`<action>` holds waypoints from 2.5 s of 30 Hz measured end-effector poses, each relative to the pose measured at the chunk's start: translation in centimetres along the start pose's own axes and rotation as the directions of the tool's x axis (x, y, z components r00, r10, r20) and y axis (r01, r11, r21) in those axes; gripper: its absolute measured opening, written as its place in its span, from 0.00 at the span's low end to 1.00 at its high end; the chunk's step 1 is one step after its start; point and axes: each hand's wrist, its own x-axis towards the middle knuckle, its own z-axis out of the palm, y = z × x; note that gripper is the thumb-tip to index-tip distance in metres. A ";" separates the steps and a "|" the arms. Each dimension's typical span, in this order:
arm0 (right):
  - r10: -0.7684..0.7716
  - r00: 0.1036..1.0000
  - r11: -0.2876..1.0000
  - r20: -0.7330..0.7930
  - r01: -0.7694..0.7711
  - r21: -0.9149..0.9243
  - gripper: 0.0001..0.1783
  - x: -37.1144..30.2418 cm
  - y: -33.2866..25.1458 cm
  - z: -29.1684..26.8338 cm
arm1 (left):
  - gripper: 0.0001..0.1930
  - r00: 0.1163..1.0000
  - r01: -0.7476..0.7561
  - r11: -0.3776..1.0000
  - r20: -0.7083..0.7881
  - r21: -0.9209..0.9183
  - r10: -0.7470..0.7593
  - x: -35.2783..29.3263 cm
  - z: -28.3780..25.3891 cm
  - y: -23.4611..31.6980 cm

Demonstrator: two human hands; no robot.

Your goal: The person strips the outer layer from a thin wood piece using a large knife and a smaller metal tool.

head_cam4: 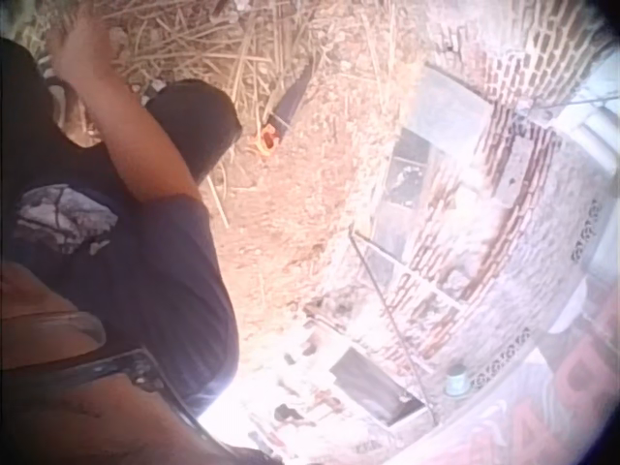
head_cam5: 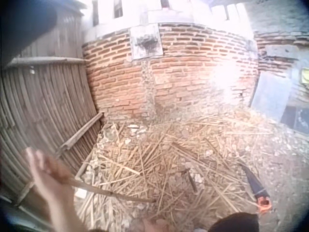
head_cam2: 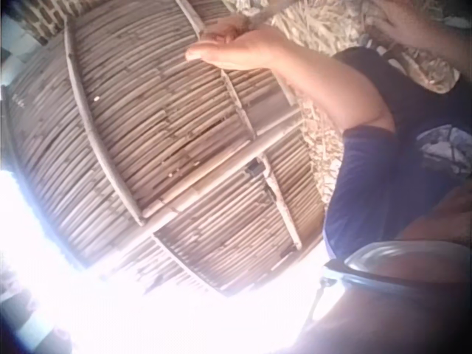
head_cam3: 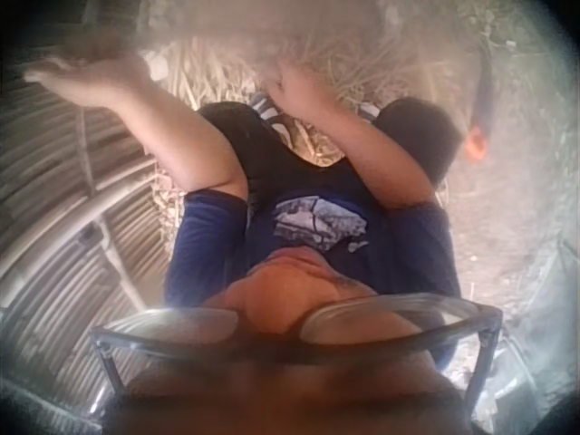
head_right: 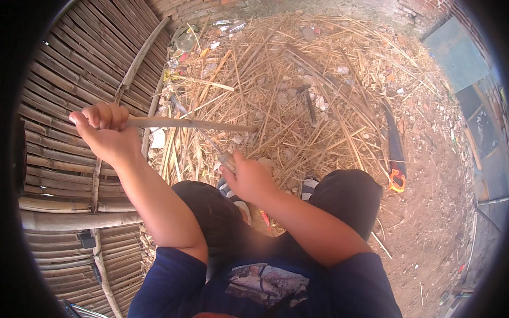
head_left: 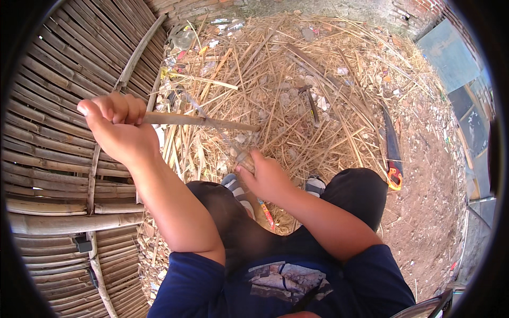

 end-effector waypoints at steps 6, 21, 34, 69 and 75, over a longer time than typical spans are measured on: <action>0.087 0.990 0.996 0.109 -0.088 -0.002 0.25 0.7 -0.7 -1.3 | 0.28 1.000 -0.016 1.000 -0.019 0.020 0.017 0.8 -1.8 0.2; 0.067 0.994 0.998 0.085 -0.067 0.001 0.27 1.5 0.7 0.3 | 0.35 1.000 -0.016 0.998 0.002 0.058 0.016 0.6 -1.1 0.2; -0.058 0.998 0.998 0.014 0.059 -0.036 0.23 0.0 0.4 1.5 | 0.31 0.995 -0.046 0.998 -0.081 0.044 0.049 0.3 -0.5 -0.1; -0.098 0.995 0.994 0.009 0.098 -0.042 0.21 0.0 0.9 1.8 | 0.28 0.988 -0.085 0.989 -0.120 0.124 0.100 0.6 -1.1 -0.4; 0.068 0.988 0.995 0.142 -0.077 0.059 0.24 0.2 0.0 1.0 | 0.27 0.981 -0.082 0.990 -0.165 0.112 0.100 1.4 -2.9 0.2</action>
